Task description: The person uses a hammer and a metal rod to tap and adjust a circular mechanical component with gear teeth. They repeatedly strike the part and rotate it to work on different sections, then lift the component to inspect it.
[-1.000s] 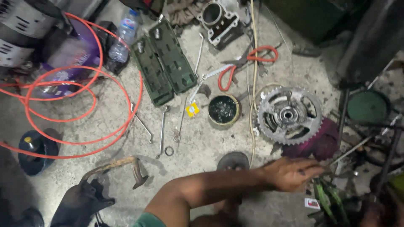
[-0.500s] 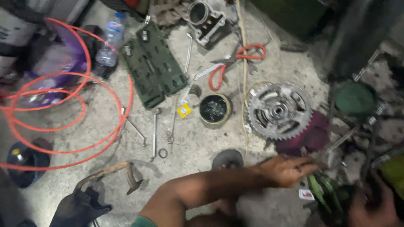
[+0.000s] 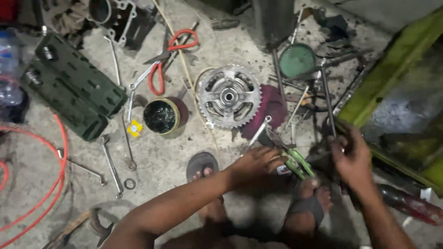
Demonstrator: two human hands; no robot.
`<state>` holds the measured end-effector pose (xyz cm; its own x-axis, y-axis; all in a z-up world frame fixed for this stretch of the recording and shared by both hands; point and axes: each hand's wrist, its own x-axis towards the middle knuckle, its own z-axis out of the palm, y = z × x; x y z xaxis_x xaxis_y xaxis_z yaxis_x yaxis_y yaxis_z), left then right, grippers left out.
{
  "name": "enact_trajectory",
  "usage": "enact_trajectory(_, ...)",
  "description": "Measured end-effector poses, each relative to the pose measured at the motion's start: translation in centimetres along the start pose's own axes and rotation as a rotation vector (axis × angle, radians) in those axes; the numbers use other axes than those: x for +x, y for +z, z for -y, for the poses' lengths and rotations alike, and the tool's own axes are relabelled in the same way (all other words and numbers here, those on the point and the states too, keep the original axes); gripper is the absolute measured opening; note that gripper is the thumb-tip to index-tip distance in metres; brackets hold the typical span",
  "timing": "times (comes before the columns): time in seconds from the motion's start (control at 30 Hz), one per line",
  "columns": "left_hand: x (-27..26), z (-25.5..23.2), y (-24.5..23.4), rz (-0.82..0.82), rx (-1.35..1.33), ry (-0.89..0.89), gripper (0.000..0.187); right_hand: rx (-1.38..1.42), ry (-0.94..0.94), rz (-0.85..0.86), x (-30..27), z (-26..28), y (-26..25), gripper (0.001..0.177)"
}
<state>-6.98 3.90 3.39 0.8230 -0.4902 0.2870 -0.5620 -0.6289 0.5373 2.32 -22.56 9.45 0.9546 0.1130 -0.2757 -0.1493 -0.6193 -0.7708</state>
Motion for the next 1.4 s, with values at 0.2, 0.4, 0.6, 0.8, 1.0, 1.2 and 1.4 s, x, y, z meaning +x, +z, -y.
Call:
enact_trajectory(0.2, 1.4, 0.4, 4.3, 0.193, 0.067, 0.117, 0.051, -0.304, 0.097, 0.323, 1.6, 4.4, -3.0, 0.076)
enact_trajectory(0.4, 4.3, -1.3, 4.4, 0.333, 0.131, 0.133, 0.046, -0.324, 0.232, 0.478, 1.8, 4.7, -5.1, 0.068)
enact_trajectory(0.6, 2.8, -0.7, 4.4, 0.780, 0.188, 0.180, 0.045, 0.037, 0.257, 0.406, -0.4, 4.2, -3.9, 0.075)
enact_trajectory(0.8, 1.8, 0.9, 5.0, -0.057, 0.177, 0.129, 0.025, -0.060, 0.119, 0.292, -3.5, -4.9, 3.5, 0.067)
enact_trajectory(1.0, 0.2, 2.2, 6.5, 0.040, 0.268, 0.060, 0.030, 0.170, 0.181, 0.163, -4.9, -0.2, 4.7, 0.043)
enact_trajectory(1.2, 1.1, -0.5, 3.1, 0.286, 0.204, -0.134, 0.028, 0.306, 0.044, 0.134, -3.7, 0.8, 3.5, 0.041)
enact_trajectory(1.4, 1.2, -1.3, 1.2, 0.350, 0.265, -0.032, 0.020, 0.513, 0.176, 0.063, -2.4, 1.8, 3.4, 0.024)
